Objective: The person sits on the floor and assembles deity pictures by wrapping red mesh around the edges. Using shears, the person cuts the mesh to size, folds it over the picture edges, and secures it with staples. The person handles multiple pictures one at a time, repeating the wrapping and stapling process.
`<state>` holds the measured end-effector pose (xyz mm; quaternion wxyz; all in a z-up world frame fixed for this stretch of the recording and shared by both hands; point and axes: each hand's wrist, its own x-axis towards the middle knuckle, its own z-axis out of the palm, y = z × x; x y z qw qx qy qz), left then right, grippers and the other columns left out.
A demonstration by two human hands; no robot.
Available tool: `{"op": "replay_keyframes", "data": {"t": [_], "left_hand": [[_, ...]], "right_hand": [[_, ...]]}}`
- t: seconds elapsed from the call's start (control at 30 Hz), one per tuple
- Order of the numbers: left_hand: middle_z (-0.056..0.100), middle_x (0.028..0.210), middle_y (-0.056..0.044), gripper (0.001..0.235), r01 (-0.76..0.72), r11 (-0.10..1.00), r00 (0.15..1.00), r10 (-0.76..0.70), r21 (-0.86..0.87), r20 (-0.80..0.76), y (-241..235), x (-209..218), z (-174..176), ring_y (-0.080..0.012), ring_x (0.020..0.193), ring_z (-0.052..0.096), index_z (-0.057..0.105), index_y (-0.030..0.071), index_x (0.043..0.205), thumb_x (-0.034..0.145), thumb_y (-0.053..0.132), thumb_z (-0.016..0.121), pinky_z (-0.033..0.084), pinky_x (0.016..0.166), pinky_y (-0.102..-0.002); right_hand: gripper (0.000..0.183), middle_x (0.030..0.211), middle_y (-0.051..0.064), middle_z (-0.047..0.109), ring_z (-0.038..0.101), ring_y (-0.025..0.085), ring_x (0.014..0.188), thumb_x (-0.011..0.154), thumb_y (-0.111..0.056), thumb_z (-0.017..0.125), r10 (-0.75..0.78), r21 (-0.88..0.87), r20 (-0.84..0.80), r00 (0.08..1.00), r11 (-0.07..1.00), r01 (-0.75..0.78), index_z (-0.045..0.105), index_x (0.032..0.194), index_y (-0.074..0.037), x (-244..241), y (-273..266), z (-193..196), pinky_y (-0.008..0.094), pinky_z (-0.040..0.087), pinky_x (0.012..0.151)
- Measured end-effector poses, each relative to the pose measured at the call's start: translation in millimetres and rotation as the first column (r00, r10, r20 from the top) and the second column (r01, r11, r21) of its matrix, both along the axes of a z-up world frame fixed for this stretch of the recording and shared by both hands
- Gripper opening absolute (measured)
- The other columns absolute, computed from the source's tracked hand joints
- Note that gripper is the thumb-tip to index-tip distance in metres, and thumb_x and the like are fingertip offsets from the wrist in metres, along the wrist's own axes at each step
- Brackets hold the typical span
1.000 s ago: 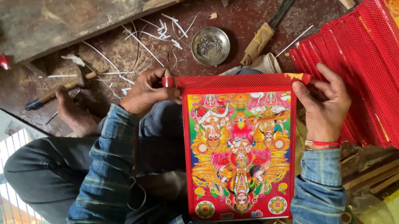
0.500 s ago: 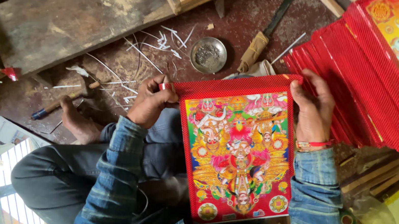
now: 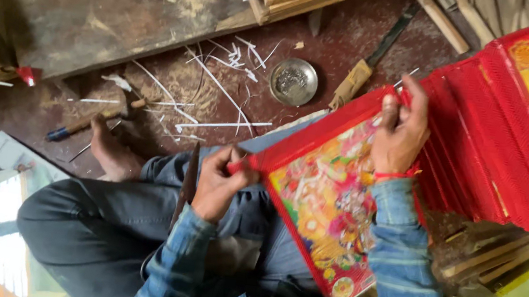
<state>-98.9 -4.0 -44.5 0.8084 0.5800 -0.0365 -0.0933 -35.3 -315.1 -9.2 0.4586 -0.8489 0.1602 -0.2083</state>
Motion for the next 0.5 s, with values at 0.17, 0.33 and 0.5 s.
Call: {"op": "replay_keyframes", "data": {"t": [0.17, 0.33, 0.5], "left_hand": [[0.063, 0.080, 0.000, 0.022, -0.065, 0.998, 0.988, 0.067, 0.021, -0.139, 9, -25, 2, -0.0068, 0.075, 0.056, 0.052, 0.008, 0.073, 0.082, 0.000, 0.070, 0.051, 0.069, -0.025], [0.064, 0.081, -0.004, 0.025, -0.068, 0.981, 0.992, 0.047, -0.180, -0.120, 7, -35, -3, -0.0104, 0.077, 0.059, 0.049, 0.007, 0.075, 0.085, -0.003, 0.070, 0.050, 0.072, -0.027], [0.065, 0.081, -0.004, 0.027, -0.053, 0.985, 0.996, 0.040, -0.162, -0.081, 12, -36, -4, -0.0111, 0.079, 0.061, 0.049, 0.007, 0.074, 0.084, -0.004, 0.072, 0.051, 0.074, -0.028]], "right_hand": [[0.034, 0.127, 0.023, 0.072, 0.075, 0.033, 0.108, 0.116, -0.018, 0.059, 0.134, -0.330, 0.162, 0.978, 0.941, -0.074, 0.053, 0.148, -0.008, -12, 31, 23, 0.041, 0.060, 0.086], [0.043, 0.112, 0.027, 0.069, 0.071, 0.041, 0.104, 0.114, -0.026, 0.050, -0.089, -0.257, -0.032, 0.996, 0.963, 0.077, 0.047, 0.155, -0.011, -9, 48, 33, 0.047, 0.053, 0.083], [0.044, 0.146, 0.032, 0.052, 0.046, 0.048, 0.144, 0.118, -0.022, 0.049, 0.085, -0.655, 0.302, 0.950, 0.742, 0.142, 0.035, 0.157, -0.007, -5, 79, 60, 0.052, 0.040, 0.119]]}}
